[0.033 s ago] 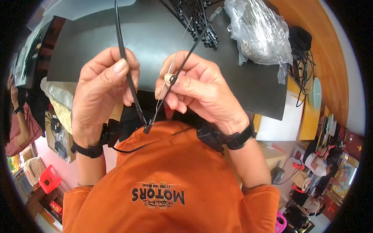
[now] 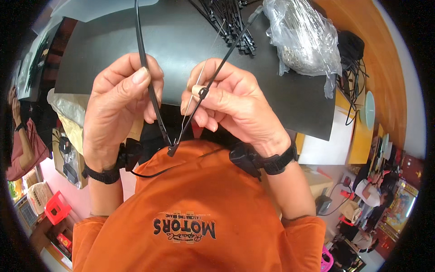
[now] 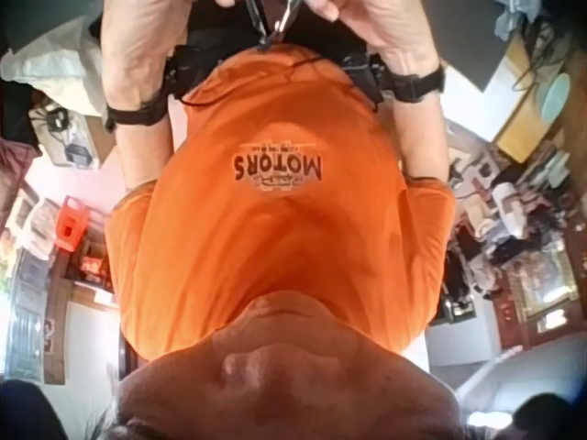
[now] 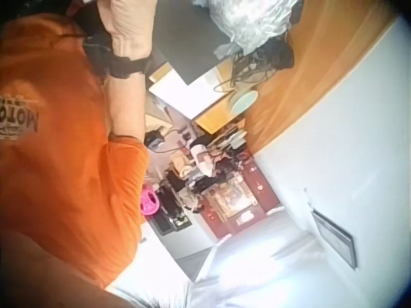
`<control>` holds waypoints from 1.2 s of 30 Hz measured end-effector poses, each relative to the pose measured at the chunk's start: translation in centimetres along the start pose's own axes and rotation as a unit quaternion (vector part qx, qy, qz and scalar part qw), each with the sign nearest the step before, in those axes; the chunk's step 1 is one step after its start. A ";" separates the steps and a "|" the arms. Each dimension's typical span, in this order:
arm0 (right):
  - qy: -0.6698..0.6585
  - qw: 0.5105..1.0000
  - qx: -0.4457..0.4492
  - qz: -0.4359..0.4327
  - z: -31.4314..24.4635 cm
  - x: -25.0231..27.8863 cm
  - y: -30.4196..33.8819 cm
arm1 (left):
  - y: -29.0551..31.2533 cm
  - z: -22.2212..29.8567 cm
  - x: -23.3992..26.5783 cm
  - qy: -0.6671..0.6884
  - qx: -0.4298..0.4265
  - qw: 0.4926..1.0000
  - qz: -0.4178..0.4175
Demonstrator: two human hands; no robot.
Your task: The recorder is assembling zip ties by inserting a thin wire into the locking mechanism of each tie and then gathering them into a bin.
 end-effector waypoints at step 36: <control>-0.073 0.996 -0.051 0.005 3.2 0.5 -1.6 | 1.4 0.4 0.7 0.014 -0.062 0.998 0.008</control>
Point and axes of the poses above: each hand's wrist, its own y-axis away from the middle knuckle, its own x-axis out of the back of the hand, z = x × y, the point moved 7 cm from there along -y, towards the middle knuckle, and after that the axes turned 8 degrees about -x, right-handed, at the moved point
